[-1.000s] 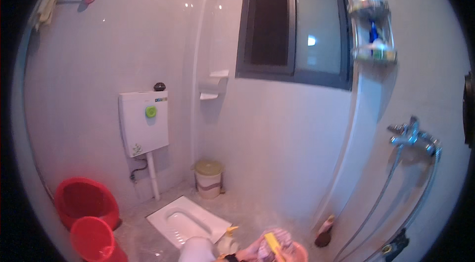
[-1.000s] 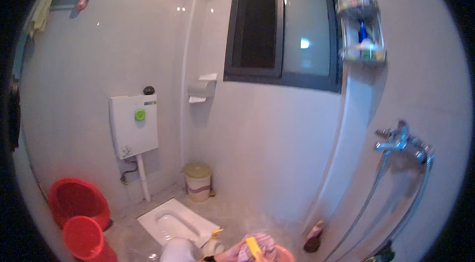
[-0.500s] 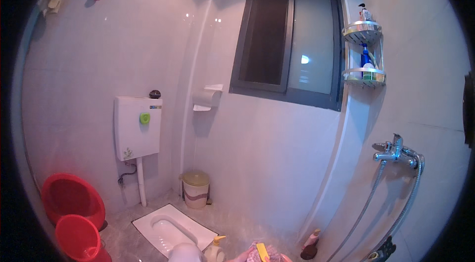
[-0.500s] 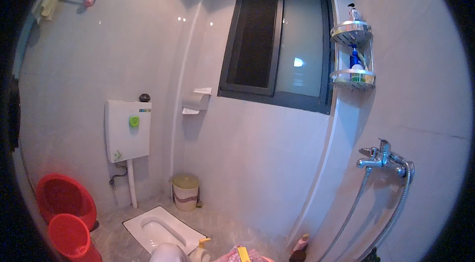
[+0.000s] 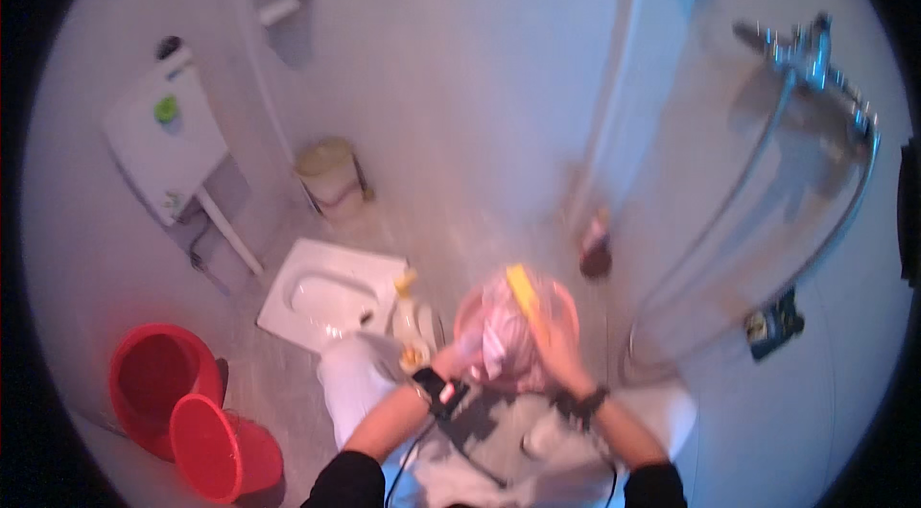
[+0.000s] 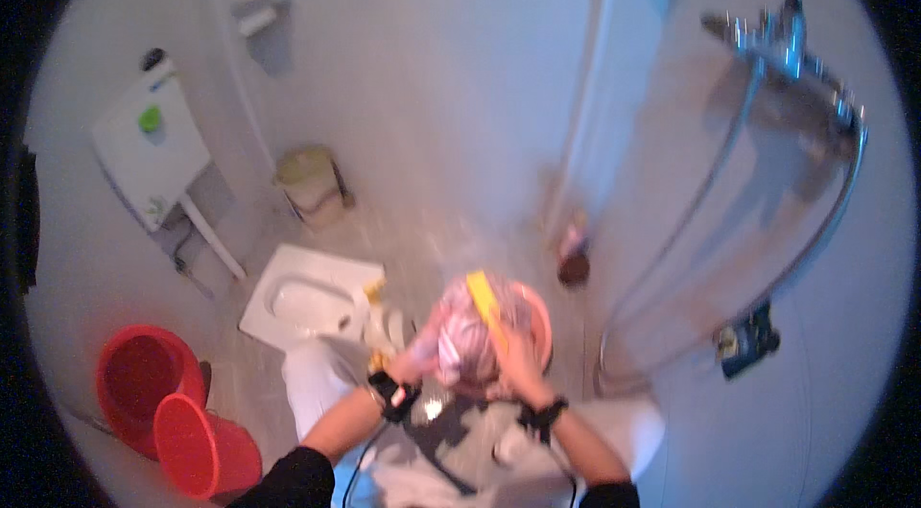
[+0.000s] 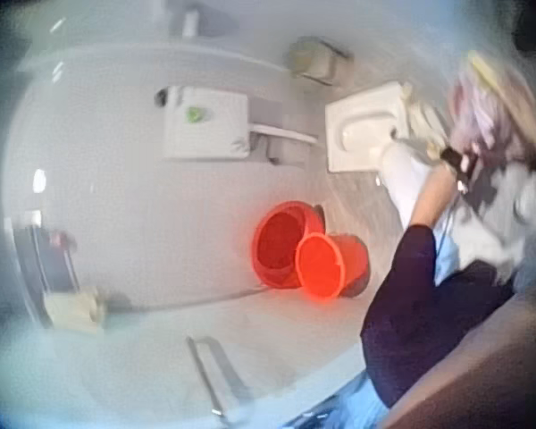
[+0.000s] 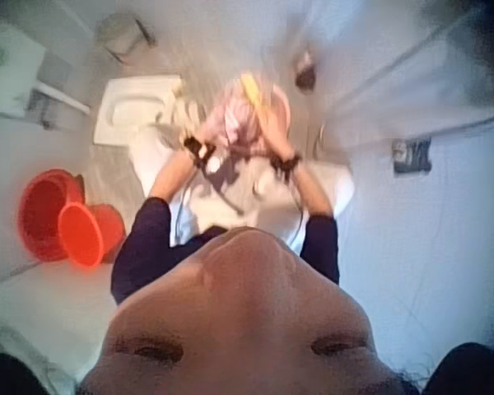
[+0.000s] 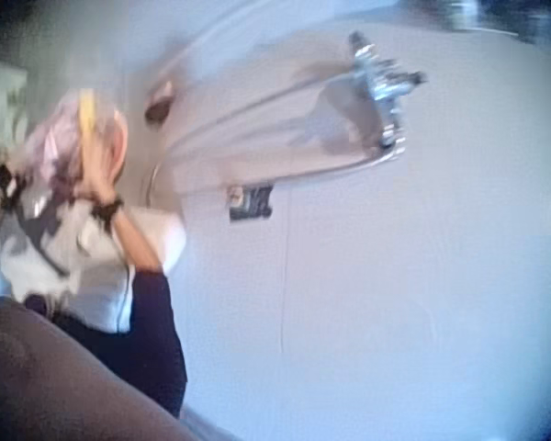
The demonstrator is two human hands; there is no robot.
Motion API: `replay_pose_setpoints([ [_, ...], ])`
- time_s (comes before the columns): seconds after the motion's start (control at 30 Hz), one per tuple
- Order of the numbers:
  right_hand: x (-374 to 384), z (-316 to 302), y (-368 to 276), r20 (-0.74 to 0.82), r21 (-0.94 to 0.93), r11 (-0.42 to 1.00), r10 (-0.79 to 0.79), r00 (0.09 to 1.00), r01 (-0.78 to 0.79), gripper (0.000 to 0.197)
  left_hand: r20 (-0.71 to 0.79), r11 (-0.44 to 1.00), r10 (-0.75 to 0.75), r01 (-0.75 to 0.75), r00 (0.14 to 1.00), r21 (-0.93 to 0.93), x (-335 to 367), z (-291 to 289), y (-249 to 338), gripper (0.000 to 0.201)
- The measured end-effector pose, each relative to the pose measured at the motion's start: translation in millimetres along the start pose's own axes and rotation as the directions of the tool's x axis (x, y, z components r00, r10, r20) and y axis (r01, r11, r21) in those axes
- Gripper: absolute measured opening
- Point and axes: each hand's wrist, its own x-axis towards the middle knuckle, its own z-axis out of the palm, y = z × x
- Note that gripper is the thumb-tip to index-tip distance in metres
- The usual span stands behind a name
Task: The person is seen washing a pink and white checkered cloth in a basin.
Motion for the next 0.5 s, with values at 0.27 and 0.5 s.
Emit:
replay_pose_setpoints([
  [0.27,10,-16,-18,-0.067,0.007,1.000,0.028,0.997,-0.028,0.040,-0.094,0.998,0.066,-0.066,0.993,-0.003,37,-50,8,0.050],
  [0.5,-9,-4,-7,0.120,-0.018,0.999,0.042,0.992,-0.040,0.040,-0.155,0.987,0.141,-0.127,0.978,0.100,17,-49,-17,0.052],
])
